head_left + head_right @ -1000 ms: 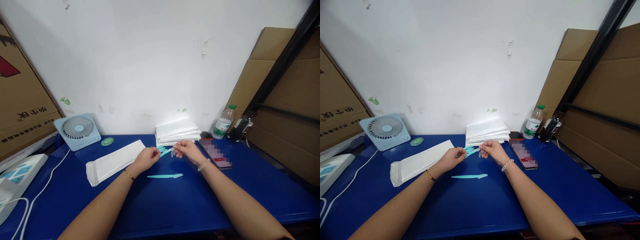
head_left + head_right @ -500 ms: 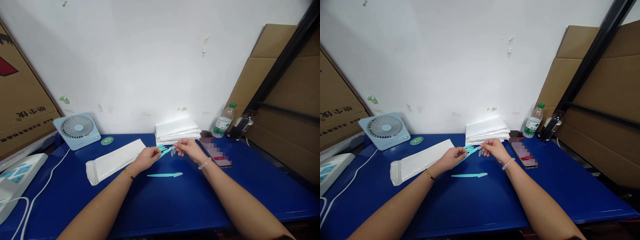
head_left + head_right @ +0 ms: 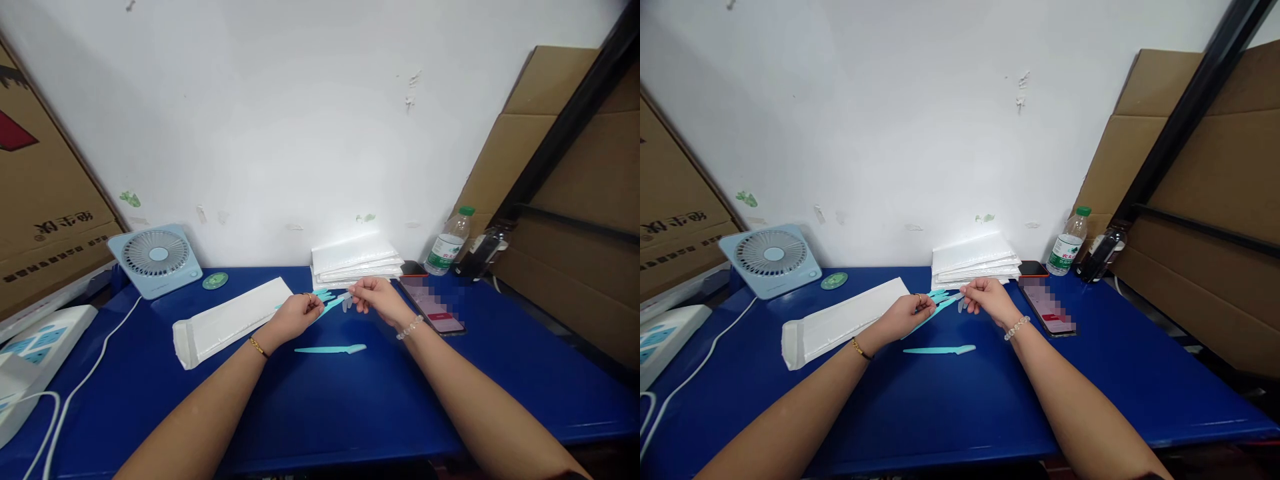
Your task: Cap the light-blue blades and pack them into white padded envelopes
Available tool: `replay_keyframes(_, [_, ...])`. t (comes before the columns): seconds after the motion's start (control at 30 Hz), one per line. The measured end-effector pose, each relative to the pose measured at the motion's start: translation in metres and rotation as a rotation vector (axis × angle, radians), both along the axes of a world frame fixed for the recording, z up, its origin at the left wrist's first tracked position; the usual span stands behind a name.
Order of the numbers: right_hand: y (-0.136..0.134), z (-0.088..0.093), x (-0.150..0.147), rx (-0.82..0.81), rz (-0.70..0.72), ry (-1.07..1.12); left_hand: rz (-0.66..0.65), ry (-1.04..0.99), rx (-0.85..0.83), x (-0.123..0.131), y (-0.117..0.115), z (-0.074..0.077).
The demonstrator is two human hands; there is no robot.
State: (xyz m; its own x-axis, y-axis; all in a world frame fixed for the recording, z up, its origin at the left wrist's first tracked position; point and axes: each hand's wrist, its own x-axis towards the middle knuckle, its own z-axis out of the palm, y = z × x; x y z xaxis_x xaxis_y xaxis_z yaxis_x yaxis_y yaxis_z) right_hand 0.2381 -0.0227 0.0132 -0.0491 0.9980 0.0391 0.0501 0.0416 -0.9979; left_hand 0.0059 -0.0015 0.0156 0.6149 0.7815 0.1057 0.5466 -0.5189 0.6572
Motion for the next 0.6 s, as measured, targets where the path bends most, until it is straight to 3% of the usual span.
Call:
replay_keyframes(0.2, [-0.007, 0.004, -0.010, 0.001, 0.104, -0.103, 0.002, -0.021, -0.031, 0.001, -0.004, 0.004])
replay_keyframes(0.3, [-0.004, 0.001, -0.003, -0.004, 0.170, -0.275, -0.095, 0.009, -0.082, 0.001, -0.007, 0.005])
replay_keyframes(0.37, [0.000, -0.004, 0.004, 0.081, 0.113, -0.465, -0.150, 0.064, -0.082, 0.000, -0.007, 0.003])
replay_keyframes(0.47, [0.005, -0.013, 0.011, 0.343, 0.035, -0.807, -0.063, 0.184, 0.083, -0.003, -0.002, -0.001])
replay_keyframes(0.6, [0.007, -0.019, 0.007, 0.548, 0.185, -1.084, 0.113, 0.309, 0.361, -0.009, 0.009, -0.007])
